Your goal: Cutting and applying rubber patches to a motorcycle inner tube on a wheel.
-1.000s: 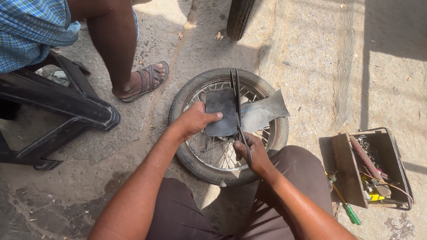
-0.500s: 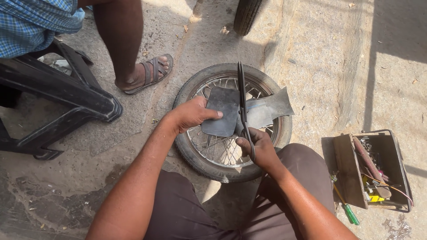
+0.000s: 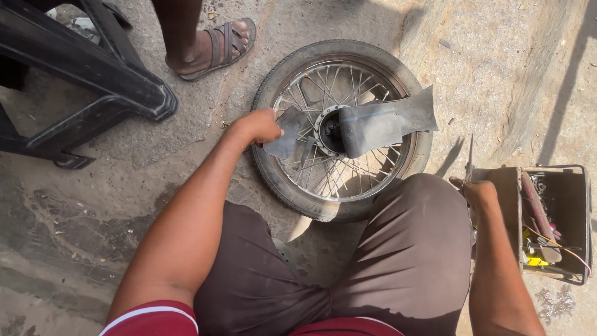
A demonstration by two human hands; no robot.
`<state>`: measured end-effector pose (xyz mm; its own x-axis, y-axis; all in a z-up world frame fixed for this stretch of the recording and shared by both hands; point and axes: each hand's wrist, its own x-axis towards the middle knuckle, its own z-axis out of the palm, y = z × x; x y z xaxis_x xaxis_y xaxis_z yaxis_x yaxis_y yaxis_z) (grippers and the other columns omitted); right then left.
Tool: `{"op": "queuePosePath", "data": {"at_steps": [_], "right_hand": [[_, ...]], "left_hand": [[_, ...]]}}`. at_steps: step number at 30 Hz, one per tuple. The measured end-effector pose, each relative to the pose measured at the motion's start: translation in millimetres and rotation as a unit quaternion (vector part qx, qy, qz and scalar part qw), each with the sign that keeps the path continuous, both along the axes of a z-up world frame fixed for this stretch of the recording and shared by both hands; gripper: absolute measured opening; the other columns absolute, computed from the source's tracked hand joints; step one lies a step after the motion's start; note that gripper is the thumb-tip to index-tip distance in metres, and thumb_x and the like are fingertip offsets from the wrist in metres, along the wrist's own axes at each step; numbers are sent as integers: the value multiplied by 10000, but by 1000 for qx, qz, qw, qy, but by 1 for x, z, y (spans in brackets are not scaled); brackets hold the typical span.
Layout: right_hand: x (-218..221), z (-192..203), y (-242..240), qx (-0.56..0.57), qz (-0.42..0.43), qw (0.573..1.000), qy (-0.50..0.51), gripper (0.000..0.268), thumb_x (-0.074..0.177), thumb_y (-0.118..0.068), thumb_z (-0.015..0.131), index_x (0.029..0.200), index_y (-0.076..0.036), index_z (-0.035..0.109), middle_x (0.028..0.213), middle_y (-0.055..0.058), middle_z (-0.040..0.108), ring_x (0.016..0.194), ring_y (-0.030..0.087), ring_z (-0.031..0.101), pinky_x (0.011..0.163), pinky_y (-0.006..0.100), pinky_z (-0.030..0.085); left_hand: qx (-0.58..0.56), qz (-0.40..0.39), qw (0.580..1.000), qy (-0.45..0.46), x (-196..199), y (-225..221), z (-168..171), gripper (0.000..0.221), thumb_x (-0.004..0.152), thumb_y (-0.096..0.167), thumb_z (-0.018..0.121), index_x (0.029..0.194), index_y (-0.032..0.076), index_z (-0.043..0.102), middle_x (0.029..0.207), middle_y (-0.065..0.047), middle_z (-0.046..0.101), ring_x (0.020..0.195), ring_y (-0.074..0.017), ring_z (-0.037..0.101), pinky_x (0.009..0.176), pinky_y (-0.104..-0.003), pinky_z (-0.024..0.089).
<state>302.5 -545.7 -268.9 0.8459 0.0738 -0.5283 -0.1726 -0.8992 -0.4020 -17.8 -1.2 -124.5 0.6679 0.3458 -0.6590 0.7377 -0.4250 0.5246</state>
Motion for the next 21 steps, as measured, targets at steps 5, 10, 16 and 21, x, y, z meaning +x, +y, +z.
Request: {"op": "queuePosePath", "data": {"at_steps": [5,10,16,21], "right_hand": [[13,-21,4,-166,267,944,97,449,796,-361,778,1052,6,825,935,216,791,867,347,757,857,455,577],[-31,124,192,98,487,829,-257,842,794,-354,860,1492,-31,519,1480,221,556,1348,389,538,1138,444,439],[-84,108,321,-174,717,652,-173,1421,542,-570,977,1576,-40,159,1626,217,259,1486,388,255,1144,578,273],[-29,77,290,58,608,781,-130,532,790,-217,773,1264,-66,587,1174,194,644,1092,360,620,967,461,514]], "left_hand": [[104,-125,983,85,-10,5,-76,398,835,213,724,1121,-63,721,1131,-290,700,1073,-410,691,941,-465,542],[112,-122,975,147,-15,-2,-42,361,821,118,635,1133,-32,736,1142,-299,713,1081,-430,709,959,-482,550],[141,-99,977,122,-35,6,-26,365,883,254,717,1143,0,749,1144,-283,714,1084,-424,696,962,-477,537],[97,-41,988,110,-59,-23,53,360,907,260,688,1210,72,737,1082,-248,745,1020,-392,718,933,-471,538]]}}
